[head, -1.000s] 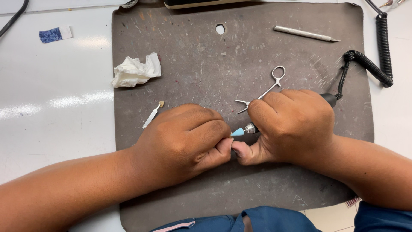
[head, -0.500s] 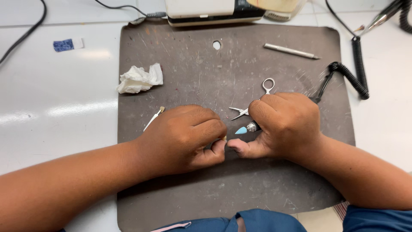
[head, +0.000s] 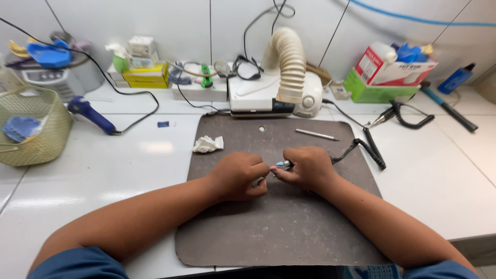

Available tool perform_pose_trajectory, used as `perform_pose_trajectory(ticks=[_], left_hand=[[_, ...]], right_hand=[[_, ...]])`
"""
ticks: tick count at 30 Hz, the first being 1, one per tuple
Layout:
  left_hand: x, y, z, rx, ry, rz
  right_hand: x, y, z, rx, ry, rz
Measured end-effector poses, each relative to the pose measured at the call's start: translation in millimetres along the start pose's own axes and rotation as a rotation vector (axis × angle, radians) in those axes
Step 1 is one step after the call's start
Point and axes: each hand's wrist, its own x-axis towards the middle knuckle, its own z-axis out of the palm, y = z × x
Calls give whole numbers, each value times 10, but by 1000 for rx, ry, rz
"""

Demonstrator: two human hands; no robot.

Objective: The person holds a small tooth-shaped object and uses a rotary tool with a light blue abrasive tip to grind and shape its surface. The person repeatedly rotates the object to work on different sides while the tool remains in contact with the material.

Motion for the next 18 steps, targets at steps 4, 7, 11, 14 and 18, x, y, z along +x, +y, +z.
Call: perform_pose_trajectory(ticks=[4,7,11,14,18], left_hand=[[53,240,-77,61,18,-6],[171,453,-178,121,-79,-84],[346,767,-344,145,-146,-261],[330,966,-451,77,-16,-366],[243,1142,-590,-7,352,-333]], right_hand=[[25,-315,-253,-14,-48,59],[14,-546,-450,-20,-79,72],[19,-847,-632,21,-18,24],[15,-1039,-752,19,-19,80],[-1,-1200,-880,-33,4,262]])
